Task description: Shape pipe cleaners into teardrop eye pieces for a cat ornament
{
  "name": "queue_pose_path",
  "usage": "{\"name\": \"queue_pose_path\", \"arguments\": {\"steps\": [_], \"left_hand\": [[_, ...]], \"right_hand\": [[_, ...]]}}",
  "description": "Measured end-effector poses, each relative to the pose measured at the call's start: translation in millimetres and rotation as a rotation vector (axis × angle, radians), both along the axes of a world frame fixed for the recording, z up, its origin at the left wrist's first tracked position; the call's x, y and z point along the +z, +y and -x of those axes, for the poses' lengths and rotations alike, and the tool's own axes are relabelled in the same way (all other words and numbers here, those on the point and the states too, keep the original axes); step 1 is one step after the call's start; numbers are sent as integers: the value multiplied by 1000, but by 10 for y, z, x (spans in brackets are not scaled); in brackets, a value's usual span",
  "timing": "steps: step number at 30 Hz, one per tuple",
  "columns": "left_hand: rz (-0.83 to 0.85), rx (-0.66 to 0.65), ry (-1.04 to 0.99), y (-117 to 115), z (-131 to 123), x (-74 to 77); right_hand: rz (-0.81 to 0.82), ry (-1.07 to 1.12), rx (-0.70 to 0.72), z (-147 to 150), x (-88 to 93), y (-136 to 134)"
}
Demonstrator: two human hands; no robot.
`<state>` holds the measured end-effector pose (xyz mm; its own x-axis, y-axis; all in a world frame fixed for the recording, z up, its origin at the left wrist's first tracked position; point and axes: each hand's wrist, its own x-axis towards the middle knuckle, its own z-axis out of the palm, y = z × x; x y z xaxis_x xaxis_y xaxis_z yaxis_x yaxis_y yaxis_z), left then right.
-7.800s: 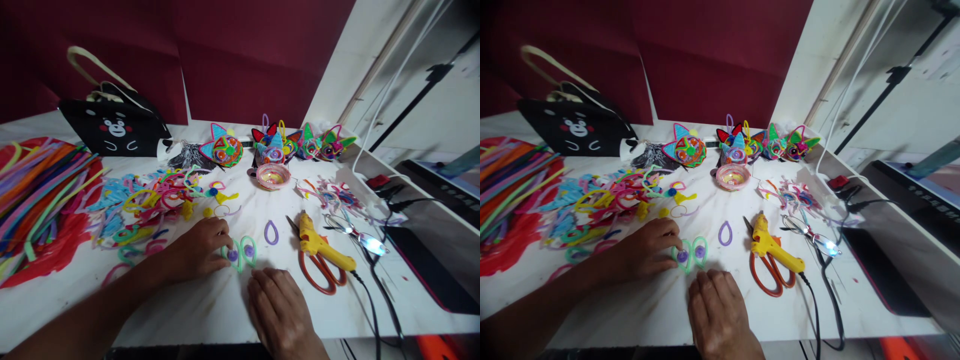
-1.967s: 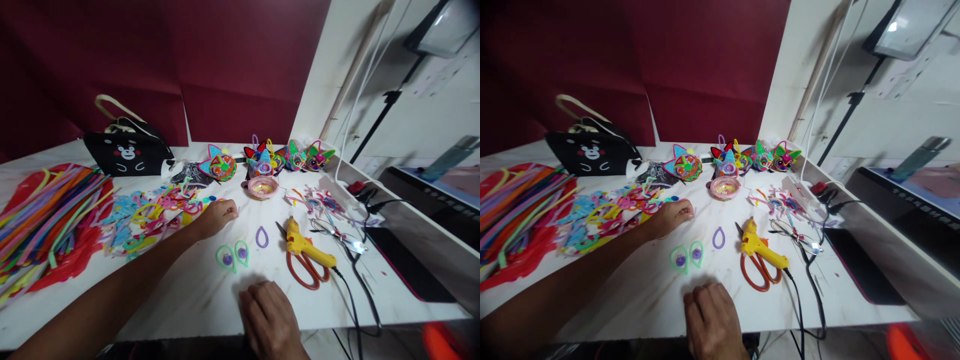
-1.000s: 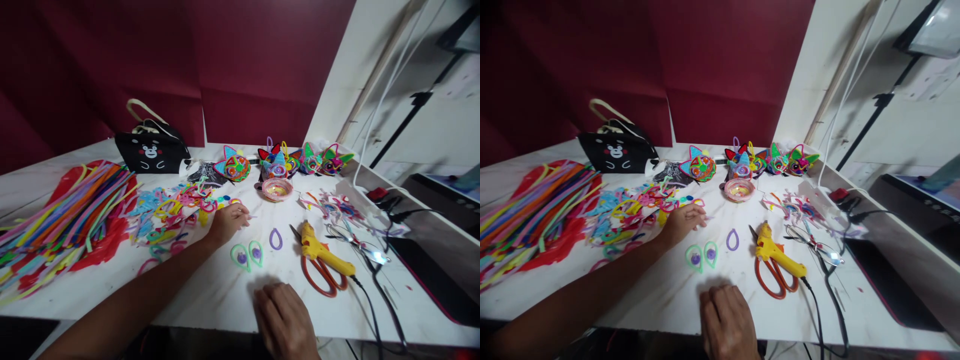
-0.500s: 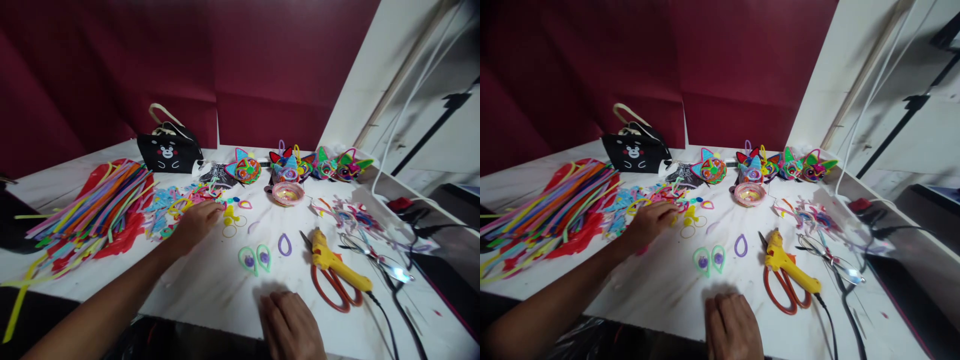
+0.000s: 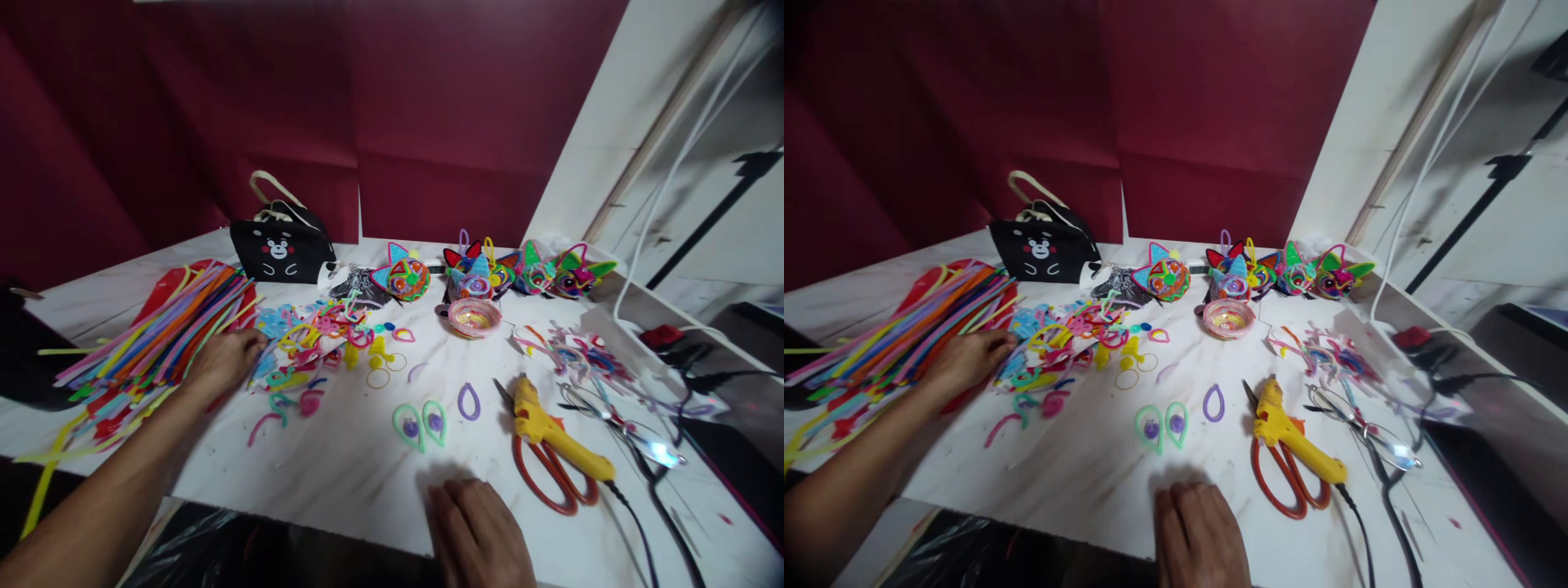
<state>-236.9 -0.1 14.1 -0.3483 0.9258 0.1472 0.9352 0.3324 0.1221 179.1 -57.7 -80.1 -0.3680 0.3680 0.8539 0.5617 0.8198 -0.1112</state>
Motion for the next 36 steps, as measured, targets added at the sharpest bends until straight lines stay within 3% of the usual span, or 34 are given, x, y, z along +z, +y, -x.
{"name": "queue_pose_path", "arguments": {"steps": [6,15,22,28,36], "left_hand": [[-3,-55,-20,147,50,-137],[-35,-105,-81,186,-52,-115],[-101,-77,-141,59,-272,-24],[-140,-281,-223,-105,-413,-46],[-3,-432,-240,-423,-372,-203]], "right_hand": [[60,-68,32,-39,5,-19],[91,-61,5,-38,7,-37],[59,-35,15,-25,-27,-19],[41,-4,24,-3,-60,-9],[70,-46,17,-33,25,-41]]}}
